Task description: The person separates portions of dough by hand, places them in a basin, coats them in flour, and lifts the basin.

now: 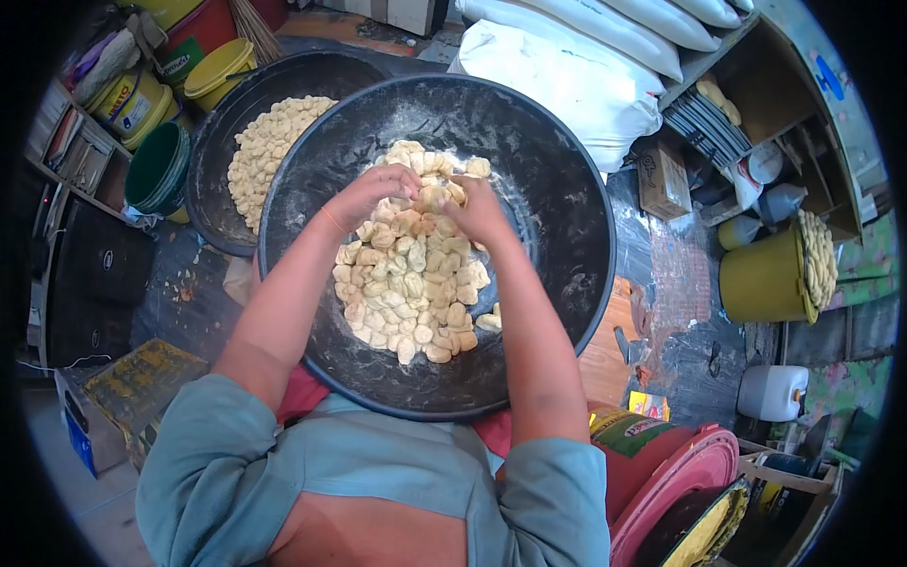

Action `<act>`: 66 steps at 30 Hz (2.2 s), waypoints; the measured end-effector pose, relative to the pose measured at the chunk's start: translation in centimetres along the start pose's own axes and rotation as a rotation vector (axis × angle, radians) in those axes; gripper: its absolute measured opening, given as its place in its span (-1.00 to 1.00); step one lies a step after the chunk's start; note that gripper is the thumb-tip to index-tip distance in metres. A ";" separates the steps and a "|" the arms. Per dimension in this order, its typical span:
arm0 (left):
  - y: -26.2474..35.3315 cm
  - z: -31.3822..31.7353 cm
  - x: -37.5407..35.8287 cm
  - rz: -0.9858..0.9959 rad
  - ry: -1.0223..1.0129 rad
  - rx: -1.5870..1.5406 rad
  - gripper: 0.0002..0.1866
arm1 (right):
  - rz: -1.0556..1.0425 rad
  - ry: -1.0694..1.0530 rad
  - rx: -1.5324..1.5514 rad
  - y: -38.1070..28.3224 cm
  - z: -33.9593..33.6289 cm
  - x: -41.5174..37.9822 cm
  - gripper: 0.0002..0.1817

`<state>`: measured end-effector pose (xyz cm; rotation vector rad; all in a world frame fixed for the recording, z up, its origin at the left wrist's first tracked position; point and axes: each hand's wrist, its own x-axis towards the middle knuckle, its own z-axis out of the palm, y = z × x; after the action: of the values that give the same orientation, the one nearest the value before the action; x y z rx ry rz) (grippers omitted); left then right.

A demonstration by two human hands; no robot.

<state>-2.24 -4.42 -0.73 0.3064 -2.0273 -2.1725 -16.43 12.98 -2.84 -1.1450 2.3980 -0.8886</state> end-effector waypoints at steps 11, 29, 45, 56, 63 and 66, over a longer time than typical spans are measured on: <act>-3.0 0.2 0.8 -0.083 0.040 0.274 -0.42 | 0.127 -0.035 0.706 -0.3 2.8 1.7 -0.78; 0.7 1.2 -0.5 -0.069 0.356 -0.671 -0.82 | -0.080 0.558 1.227 -5.0 -3.2 0.3 -0.80; 1.2 1.7 -0.9 -0.166 0.012 -0.346 -0.65 | -0.127 0.306 0.794 -6.4 -2.8 -0.5 -0.79; 1.3 0.8 -1.2 0.230 0.053 -0.863 -0.63 | -0.109 -0.622 0.478 -7.4 0.6 -2.5 -0.55; 2.1 1.0 -0.8 0.028 0.186 -0.464 -0.66 | 0.025 -0.222 0.960 -7.6 -0.8 -1.4 -0.56; 1.8 2.7 -1.3 -0.071 -0.003 -0.401 -0.67 | -0.104 -0.140 0.994 -6.8 -0.7 -1.2 -0.56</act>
<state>-1.76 -1.59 1.30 0.3235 -1.5499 -2.5519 -12.17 10.90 2.21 -0.8556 1.4251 -1.6756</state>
